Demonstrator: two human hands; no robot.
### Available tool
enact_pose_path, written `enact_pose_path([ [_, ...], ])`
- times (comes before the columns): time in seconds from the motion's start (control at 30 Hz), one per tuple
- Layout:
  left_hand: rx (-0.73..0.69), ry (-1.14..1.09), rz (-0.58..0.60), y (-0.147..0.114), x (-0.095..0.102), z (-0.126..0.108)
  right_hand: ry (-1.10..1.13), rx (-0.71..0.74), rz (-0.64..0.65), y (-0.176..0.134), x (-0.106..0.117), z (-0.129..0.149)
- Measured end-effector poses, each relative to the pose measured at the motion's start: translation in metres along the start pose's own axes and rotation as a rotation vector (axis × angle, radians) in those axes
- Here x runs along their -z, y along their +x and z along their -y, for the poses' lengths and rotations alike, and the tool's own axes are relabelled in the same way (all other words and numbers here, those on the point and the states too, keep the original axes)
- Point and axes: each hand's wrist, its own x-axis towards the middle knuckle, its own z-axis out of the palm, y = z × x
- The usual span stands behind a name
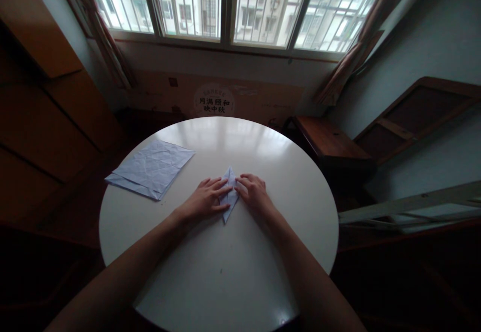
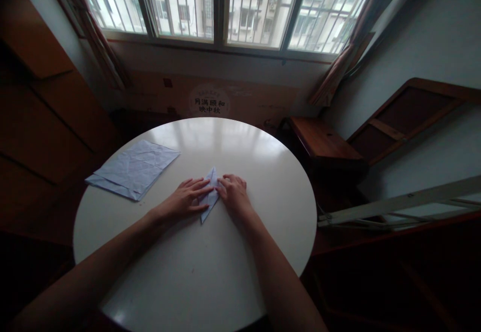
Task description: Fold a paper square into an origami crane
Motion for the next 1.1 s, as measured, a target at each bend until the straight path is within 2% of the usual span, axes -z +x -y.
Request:
enact_pose_path([
  [0.17,0.010,0.016,0.013,-0.001,0.004,0.000,0.073,0.036,-0.063,0.001,0.008,-0.011],
  [0.33,0.028,0.022,-0.006,-0.002,0.008,0.001,0.159,0.116,-0.035,0.001,0.006,-0.015],
  [0.5,0.005,-0.035,-0.107,-0.002,0.008,0.003,0.133,0.137,0.048,0.000,0.004,-0.012],
  [0.63,-0.075,-0.132,-0.172,-0.001,0.009,0.002,0.103,0.131,0.057,0.000,0.003,-0.010],
  [0.9,-0.145,-0.222,-0.124,-0.001,0.016,-0.001,0.092,0.135,0.064,-0.001,0.003,-0.010],
  [1.1,-0.192,-0.303,-0.097,-0.003,0.013,0.005,0.055,0.096,0.074,-0.002,0.006,-0.010],
])
